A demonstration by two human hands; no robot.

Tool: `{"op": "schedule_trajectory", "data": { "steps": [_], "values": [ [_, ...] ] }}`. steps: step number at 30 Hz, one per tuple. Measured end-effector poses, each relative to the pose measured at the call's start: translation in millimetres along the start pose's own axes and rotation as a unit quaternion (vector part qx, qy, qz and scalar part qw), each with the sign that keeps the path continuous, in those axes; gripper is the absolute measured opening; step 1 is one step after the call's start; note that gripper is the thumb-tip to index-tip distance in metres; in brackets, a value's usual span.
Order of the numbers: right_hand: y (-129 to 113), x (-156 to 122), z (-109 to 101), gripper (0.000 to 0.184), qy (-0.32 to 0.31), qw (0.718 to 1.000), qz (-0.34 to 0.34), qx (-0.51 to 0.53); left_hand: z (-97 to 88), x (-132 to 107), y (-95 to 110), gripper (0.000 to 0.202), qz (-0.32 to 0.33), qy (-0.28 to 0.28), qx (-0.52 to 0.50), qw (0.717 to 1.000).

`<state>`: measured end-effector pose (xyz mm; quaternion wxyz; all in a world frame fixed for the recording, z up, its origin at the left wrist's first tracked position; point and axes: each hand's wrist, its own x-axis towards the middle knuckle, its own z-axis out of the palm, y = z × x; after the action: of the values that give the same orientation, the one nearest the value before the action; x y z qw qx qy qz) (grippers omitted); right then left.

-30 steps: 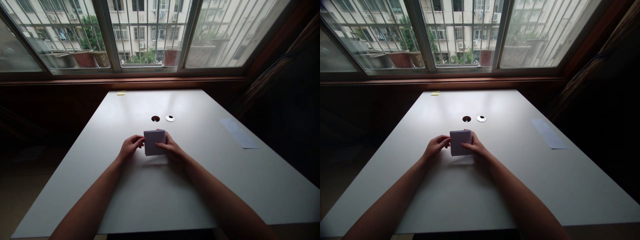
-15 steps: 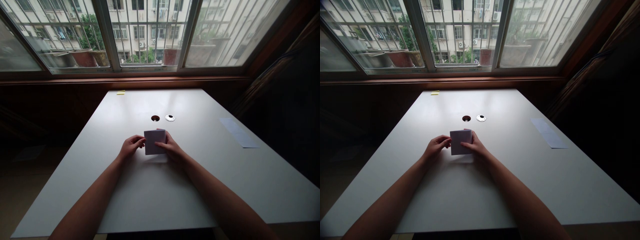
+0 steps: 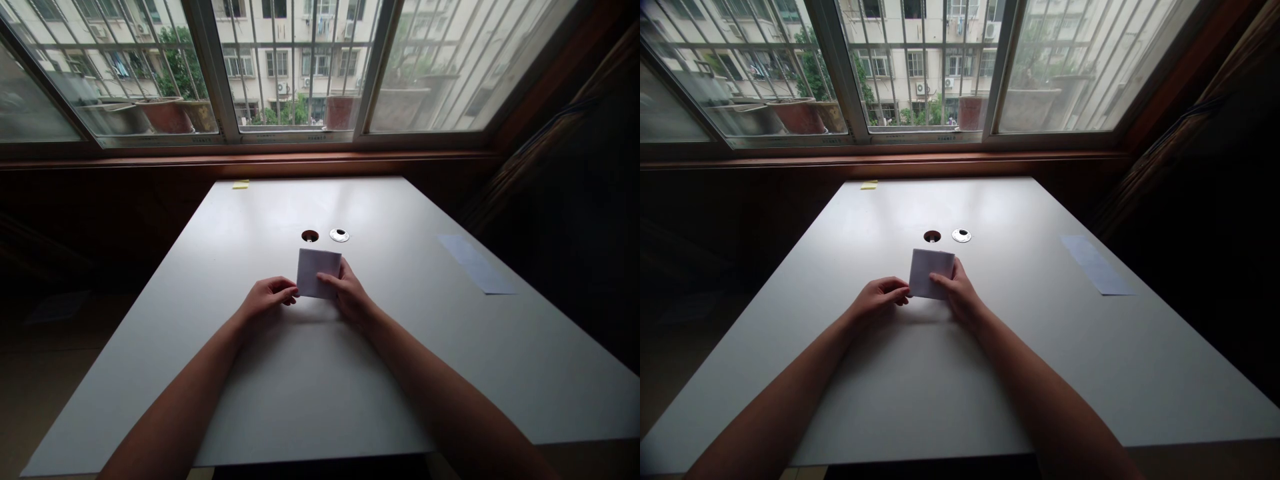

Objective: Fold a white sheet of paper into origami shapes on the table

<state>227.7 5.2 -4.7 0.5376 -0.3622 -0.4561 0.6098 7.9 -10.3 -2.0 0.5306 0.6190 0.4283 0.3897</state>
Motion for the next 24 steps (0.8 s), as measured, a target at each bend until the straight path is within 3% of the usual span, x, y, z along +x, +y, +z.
{"op": "schedule_trajectory", "data": {
  "steps": [5, 14, 24],
  "values": [
    [0.1, 0.2, 0.3, 0.051, 0.005, 1.000, -0.003, 0.010, -0.1, -1.2, 2.6, 0.030, -0.020, -0.017, -0.019, 0.999],
    [1.0, 0.3, 0.8, 0.052, 0.004, 1.000, -0.007, 0.006, 1.9, -0.4, 2.4, 0.035, -0.035, -0.001, -0.053, 0.998],
    [3.7, 0.1, 2.1, 0.051, -0.009, 1.000, -0.005, -0.004, 1.4, -1.1, 2.0, 0.030, -0.013, -0.024, 0.042, 0.999]
  ]
}}
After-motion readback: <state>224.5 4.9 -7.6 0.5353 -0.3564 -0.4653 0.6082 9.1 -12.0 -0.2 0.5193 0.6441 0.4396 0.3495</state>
